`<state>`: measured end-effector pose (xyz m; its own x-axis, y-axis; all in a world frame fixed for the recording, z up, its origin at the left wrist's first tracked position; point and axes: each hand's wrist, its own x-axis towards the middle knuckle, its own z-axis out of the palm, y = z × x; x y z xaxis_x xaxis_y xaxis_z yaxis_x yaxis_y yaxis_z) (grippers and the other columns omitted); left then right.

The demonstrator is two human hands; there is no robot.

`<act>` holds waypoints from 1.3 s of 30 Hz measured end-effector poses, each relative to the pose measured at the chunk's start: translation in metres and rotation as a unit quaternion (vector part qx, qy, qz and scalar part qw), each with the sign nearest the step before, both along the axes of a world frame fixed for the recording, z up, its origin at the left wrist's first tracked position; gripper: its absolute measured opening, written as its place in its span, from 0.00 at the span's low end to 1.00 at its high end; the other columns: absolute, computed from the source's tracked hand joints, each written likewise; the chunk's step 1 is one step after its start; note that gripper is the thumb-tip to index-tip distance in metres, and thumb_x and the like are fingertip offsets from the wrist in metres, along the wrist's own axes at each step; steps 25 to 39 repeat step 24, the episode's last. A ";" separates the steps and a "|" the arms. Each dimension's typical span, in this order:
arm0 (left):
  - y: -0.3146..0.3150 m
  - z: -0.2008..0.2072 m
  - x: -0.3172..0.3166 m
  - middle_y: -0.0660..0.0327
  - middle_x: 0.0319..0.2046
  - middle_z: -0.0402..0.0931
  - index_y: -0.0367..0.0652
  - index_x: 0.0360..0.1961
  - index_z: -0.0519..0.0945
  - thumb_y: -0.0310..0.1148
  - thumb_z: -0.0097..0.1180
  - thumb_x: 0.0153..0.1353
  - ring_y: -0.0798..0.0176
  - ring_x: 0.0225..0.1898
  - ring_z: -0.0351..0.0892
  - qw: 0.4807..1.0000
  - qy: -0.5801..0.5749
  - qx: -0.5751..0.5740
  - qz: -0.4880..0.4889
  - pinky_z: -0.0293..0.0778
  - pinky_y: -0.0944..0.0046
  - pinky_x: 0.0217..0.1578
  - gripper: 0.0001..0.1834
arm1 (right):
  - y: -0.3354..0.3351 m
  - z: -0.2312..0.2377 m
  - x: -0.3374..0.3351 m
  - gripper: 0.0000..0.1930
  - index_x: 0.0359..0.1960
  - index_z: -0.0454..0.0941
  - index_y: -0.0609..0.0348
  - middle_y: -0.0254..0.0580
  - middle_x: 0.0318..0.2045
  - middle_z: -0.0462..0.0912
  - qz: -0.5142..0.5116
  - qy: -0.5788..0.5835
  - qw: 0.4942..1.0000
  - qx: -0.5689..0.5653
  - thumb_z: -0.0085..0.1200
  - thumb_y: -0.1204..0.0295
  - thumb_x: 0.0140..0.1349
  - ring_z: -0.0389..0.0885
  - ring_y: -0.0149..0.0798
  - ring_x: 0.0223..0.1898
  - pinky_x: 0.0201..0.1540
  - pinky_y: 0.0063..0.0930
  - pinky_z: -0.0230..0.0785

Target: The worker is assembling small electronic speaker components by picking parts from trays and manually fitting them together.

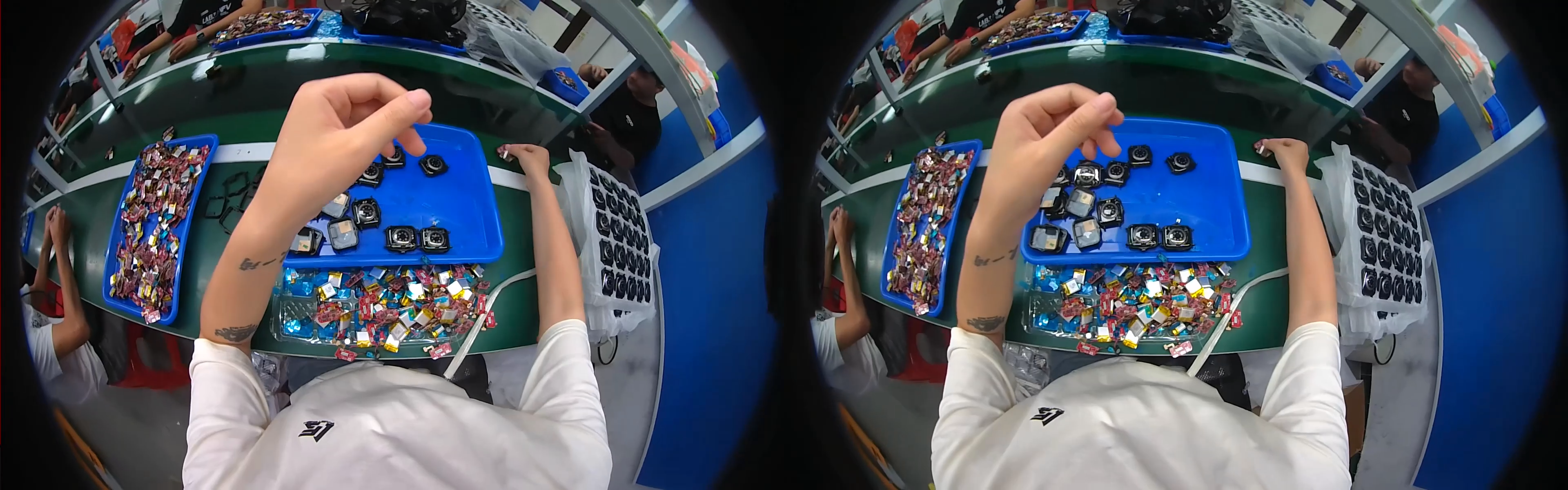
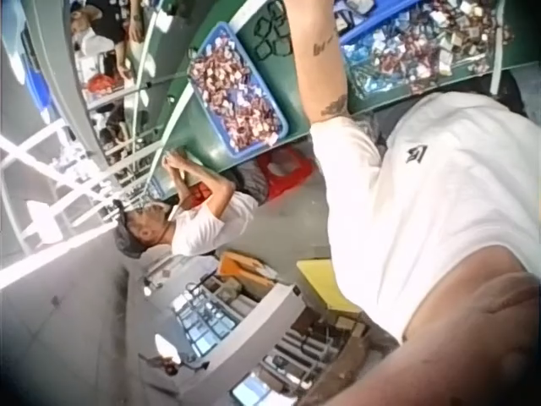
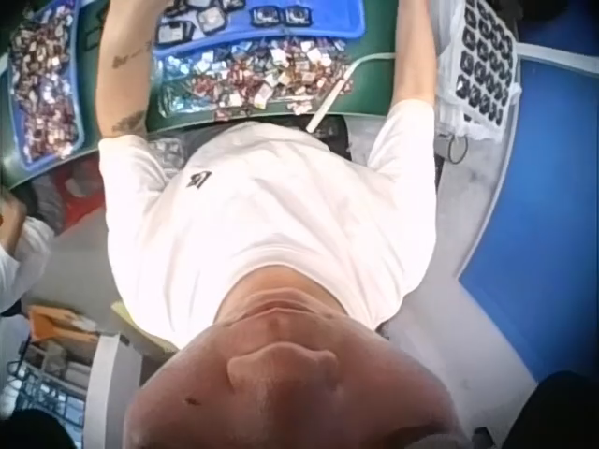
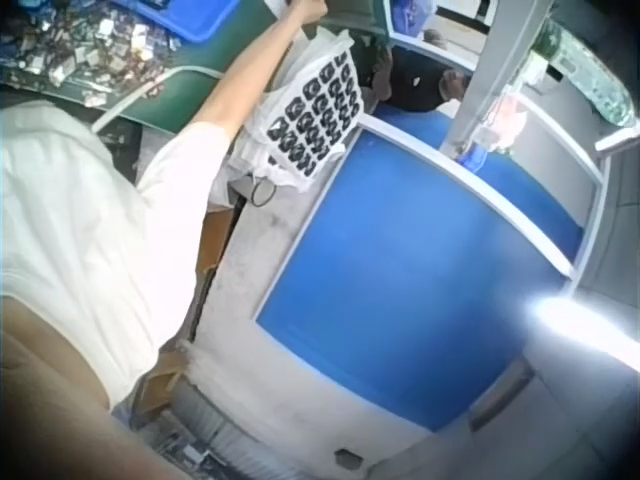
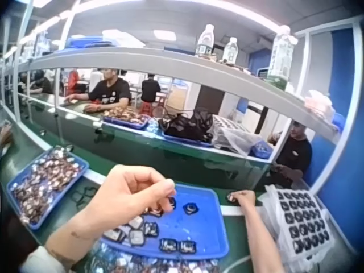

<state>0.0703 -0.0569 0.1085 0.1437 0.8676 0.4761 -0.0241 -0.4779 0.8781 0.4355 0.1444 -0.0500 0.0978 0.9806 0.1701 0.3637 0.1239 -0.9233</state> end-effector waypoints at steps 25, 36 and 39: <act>-0.010 -0.006 0.005 0.58 0.31 0.80 0.33 0.37 0.80 0.32 0.56 0.60 0.71 0.28 0.78 0.993 0.096 0.013 -0.071 0.73 0.74 0.31 0.11 | -0.234 0.088 -0.173 0.06 0.25 0.82 0.58 0.37 0.17 0.74 0.395 -0.326 0.855 0.078 0.59 0.70 0.47 0.74 0.37 0.21 0.25 0.31 0.65; -0.010 -0.006 0.005 0.58 0.31 0.80 0.33 0.37 0.80 0.32 0.56 0.60 0.71 0.28 0.78 0.993 0.096 0.013 -0.071 0.73 0.74 0.31 0.11 | -0.234 0.088 -0.173 0.06 0.25 0.82 0.58 0.37 0.17 0.74 0.395 -0.326 0.855 0.078 0.59 0.70 0.47 0.74 0.37 0.21 0.25 0.31 0.65; -0.010 -0.006 0.005 0.58 0.31 0.80 0.33 0.37 0.80 0.32 0.56 0.60 0.71 0.28 0.78 0.993 0.096 0.013 -0.071 0.73 0.74 0.31 0.11 | -0.234 0.088 -0.173 0.06 0.25 0.82 0.58 0.37 0.17 0.74 0.395 -0.326 0.855 0.078 0.59 0.70 0.47 0.74 0.37 0.21 0.25 0.31 0.65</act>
